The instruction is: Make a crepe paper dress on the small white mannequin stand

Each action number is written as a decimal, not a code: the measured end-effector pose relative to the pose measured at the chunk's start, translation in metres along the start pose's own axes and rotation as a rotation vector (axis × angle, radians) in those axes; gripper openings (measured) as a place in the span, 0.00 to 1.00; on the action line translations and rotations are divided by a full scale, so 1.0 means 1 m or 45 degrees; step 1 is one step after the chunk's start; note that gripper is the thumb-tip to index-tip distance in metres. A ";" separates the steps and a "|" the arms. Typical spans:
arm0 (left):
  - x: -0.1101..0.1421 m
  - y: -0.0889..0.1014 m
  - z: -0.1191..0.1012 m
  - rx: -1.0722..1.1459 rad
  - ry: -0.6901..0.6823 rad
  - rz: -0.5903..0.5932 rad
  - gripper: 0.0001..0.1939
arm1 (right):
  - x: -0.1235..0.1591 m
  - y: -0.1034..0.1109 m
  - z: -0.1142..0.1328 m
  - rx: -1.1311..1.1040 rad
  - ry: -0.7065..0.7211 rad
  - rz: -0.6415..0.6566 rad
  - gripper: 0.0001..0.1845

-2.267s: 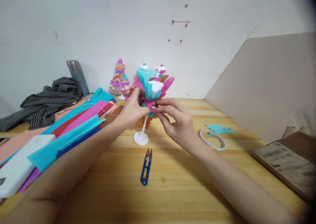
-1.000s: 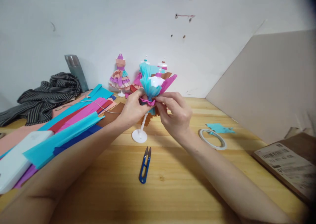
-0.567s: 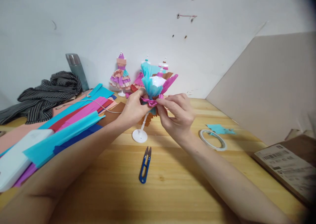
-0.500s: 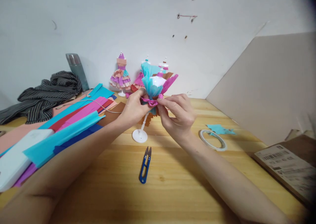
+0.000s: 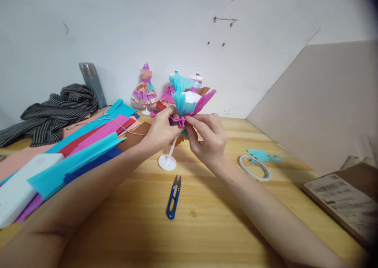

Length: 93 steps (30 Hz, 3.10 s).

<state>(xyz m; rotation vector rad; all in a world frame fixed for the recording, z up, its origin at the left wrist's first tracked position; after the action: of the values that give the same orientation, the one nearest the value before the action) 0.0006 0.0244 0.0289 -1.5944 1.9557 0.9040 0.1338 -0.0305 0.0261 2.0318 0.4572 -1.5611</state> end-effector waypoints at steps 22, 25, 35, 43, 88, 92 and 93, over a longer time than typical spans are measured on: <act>0.002 0.001 -0.002 -0.051 -0.051 0.074 0.09 | -0.010 0.005 0.001 -0.271 -0.265 0.183 0.10; 0.003 0.000 -0.007 -0.101 -0.057 0.091 0.11 | -0.012 0.006 0.001 -0.247 -0.312 0.176 0.07; 0.005 -0.003 -0.010 -0.089 -0.053 0.118 0.13 | -0.009 0.004 -0.002 -0.125 -0.246 0.172 0.09; 0.005 -0.002 -0.007 -0.066 -0.032 0.085 0.11 | -0.013 0.006 0.000 -0.220 -0.310 0.276 0.08; 0.001 -0.002 0.001 -0.006 -0.102 0.087 0.12 | -0.010 0.003 -0.004 -0.311 -0.248 0.276 0.13; 0.001 -0.001 0.000 -0.050 -0.106 0.092 0.12 | -0.009 0.003 -0.005 -0.318 -0.249 0.286 0.19; 0.001 -0.001 0.000 -0.050 -0.104 0.097 0.12 | -0.009 0.003 -0.005 -0.325 -0.249 0.286 0.19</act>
<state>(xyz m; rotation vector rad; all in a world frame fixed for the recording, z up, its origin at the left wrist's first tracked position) 0.0013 0.0241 0.0280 -1.4888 1.9647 1.0274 0.1368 -0.0299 0.0364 1.6585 0.3221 -1.4644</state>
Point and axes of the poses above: each hand's wrist, its own x-axis away from the middle knuckle, its own y-axis out of the back of the hand, z = x × y, the point moved 2 cm from there along -x, towards the middle knuckle, and after that the axes turned 3 degrees about x, right-handed, at the moved point
